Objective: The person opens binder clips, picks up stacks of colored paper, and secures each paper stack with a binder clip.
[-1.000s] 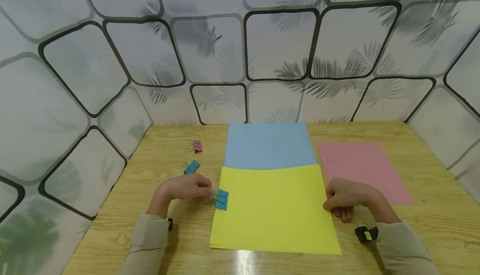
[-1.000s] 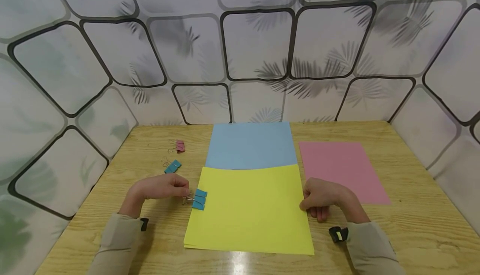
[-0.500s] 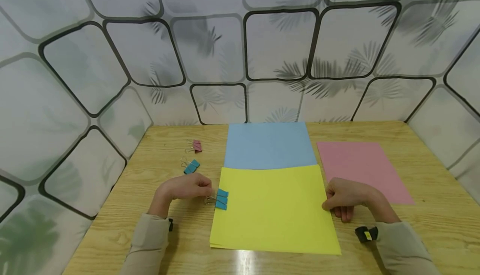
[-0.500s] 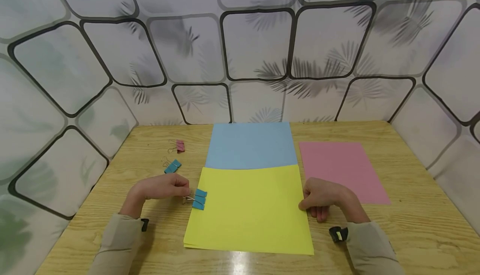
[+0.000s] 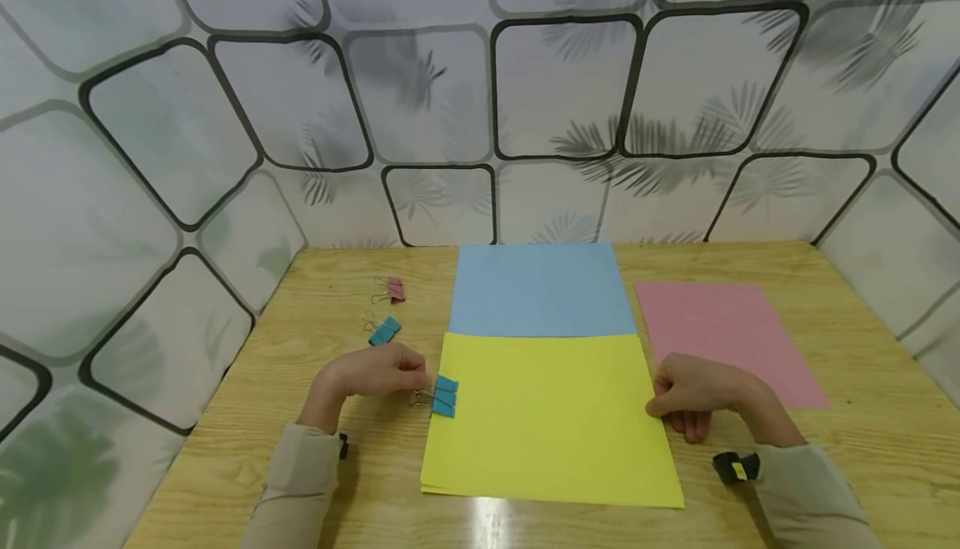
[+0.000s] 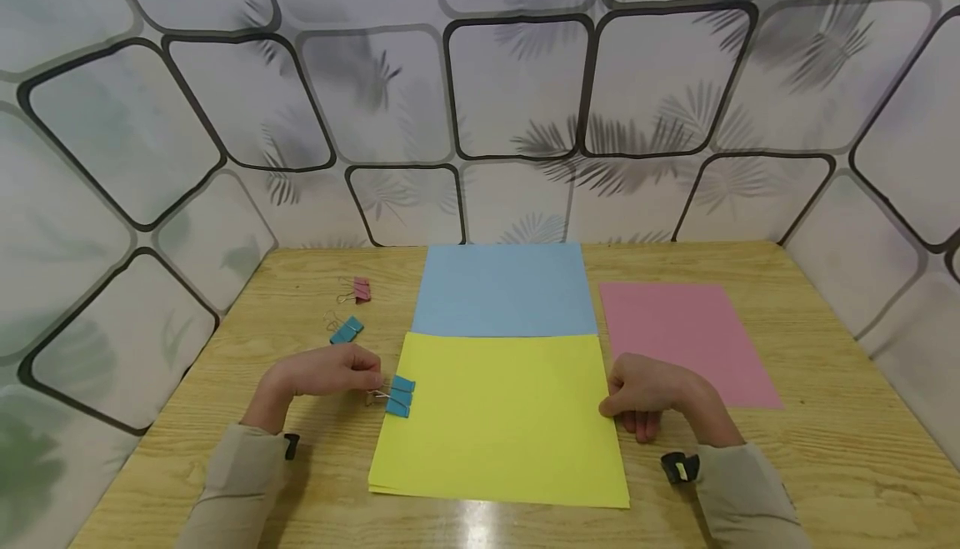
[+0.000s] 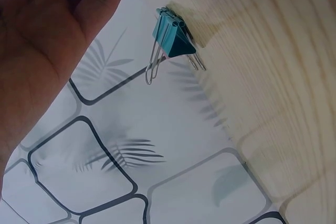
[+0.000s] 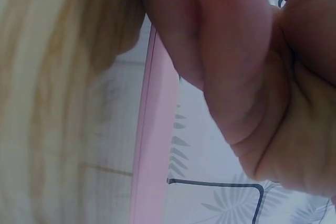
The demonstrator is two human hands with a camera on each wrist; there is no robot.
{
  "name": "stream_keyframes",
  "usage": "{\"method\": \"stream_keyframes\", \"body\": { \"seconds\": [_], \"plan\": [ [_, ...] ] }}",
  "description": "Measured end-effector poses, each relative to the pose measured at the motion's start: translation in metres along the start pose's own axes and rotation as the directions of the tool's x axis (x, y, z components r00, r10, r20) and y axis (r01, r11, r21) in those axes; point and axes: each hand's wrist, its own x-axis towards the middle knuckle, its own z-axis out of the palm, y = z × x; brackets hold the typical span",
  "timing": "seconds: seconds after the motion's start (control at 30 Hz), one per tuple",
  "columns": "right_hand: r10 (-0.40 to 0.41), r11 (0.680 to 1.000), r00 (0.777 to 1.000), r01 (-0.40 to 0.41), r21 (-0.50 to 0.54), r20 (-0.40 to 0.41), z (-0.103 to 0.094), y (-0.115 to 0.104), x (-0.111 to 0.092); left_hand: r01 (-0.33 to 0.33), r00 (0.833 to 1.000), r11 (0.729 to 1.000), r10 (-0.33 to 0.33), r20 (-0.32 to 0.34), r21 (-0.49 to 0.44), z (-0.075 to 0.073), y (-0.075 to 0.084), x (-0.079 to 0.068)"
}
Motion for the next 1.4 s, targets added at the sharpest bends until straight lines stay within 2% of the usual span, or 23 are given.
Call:
{"method": "stream_keyframes", "body": {
  "seconds": [0.47, 0.73, 1.1, 1.4],
  "plan": [
    [0.004, 1.000, 1.000, -0.004, 0.005, 0.005, -0.002, -0.002, -0.002, 0.012, 1.000, 1.000, -0.012, 0.005, -0.008, 0.000, 0.003, -0.001],
    [-0.025, 1.000, 1.000, 0.025, 0.007, 0.012, -0.004, 0.001, -0.002, 0.048, 0.999, 0.998, -0.049, -0.006, -0.042, -0.003, 0.002, -0.006],
    [-0.055, 0.998, 0.998, 0.054, 0.011, 0.013, -0.007, -0.003, -0.004, 0.050, 0.998, 0.998, -0.051, -0.023, -0.039, -0.007, 0.005, -0.012],
    [-0.122, 0.991, 0.989, 0.118, -0.061, -0.079, -0.012, -0.012, 0.001, 0.029, 0.999, 0.998, -0.031, -0.043, -0.059, -0.008, 0.007, -0.011]
  ]
}}
